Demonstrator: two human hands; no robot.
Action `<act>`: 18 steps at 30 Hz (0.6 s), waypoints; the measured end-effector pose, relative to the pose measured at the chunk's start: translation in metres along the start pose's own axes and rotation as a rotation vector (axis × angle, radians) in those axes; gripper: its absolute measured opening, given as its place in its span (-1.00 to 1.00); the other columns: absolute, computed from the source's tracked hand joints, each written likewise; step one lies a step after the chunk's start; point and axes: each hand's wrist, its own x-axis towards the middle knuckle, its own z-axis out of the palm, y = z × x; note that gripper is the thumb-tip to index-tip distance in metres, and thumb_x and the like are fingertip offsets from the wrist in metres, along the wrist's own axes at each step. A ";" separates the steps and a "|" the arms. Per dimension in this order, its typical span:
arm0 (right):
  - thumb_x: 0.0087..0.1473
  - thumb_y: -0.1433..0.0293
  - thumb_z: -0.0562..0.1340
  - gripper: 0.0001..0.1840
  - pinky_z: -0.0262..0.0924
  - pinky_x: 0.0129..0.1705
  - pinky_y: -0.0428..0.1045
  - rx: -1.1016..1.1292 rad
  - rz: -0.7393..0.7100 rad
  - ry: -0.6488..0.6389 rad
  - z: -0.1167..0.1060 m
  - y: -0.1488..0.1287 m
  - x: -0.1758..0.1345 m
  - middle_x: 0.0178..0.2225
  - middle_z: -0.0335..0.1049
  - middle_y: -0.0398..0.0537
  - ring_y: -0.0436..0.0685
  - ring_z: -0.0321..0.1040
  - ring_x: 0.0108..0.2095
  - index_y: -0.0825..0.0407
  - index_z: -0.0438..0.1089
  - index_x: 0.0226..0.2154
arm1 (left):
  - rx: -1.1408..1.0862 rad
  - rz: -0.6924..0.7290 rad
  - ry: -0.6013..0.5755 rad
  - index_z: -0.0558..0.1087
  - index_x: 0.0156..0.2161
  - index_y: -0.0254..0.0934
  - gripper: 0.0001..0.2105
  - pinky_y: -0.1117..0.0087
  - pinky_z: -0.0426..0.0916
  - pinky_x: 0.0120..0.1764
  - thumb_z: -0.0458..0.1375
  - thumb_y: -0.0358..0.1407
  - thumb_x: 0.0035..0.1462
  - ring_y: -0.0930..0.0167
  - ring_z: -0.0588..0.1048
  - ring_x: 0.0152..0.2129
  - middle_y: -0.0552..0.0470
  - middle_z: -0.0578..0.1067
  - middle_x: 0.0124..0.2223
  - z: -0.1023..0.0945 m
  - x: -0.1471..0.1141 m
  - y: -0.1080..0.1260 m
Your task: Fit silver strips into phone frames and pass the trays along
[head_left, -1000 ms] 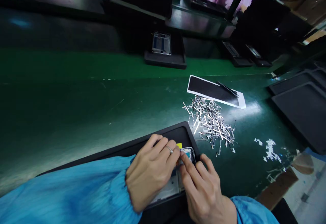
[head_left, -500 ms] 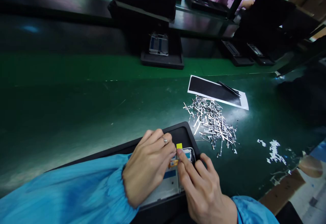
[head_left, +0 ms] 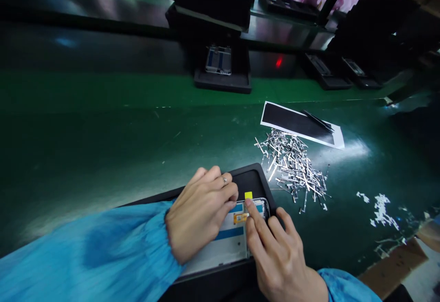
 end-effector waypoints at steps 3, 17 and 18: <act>0.02 0.60 -0.11 -0.66 0.00 -0.17 0.14 0.004 0.002 0.007 0.000 -0.001 -0.001 -0.05 0.23 0.17 0.10 0.13 -0.41 0.21 0.29 -0.25 | -0.013 -0.036 -0.126 0.31 -0.52 -0.29 -0.85 0.33 -0.03 -0.37 0.03 -0.47 0.04 0.37 0.17 -0.41 0.09 0.32 -0.45 -0.009 0.006 -0.004; -0.02 0.62 -0.09 -0.68 0.05 -0.24 0.10 -0.053 -0.034 0.113 -0.002 -0.007 0.010 -0.18 0.35 0.19 0.12 0.20 -0.46 0.23 0.33 -0.33 | 0.133 0.019 -0.161 0.30 -0.60 -0.28 -0.82 0.37 -0.07 -0.44 0.16 -0.40 -0.05 0.39 0.22 -0.50 0.12 0.35 -0.54 -0.020 0.012 -0.012; -0.02 0.61 -0.10 -0.67 0.05 -0.23 0.11 -0.052 -0.045 0.108 -0.001 -0.009 0.011 -0.18 0.35 0.17 0.14 0.22 -0.44 0.22 0.33 -0.32 | 0.120 0.021 -0.143 0.30 -0.61 -0.28 -0.82 0.37 -0.07 -0.45 0.16 -0.41 -0.05 0.39 0.22 -0.51 0.12 0.34 -0.54 -0.019 0.011 -0.013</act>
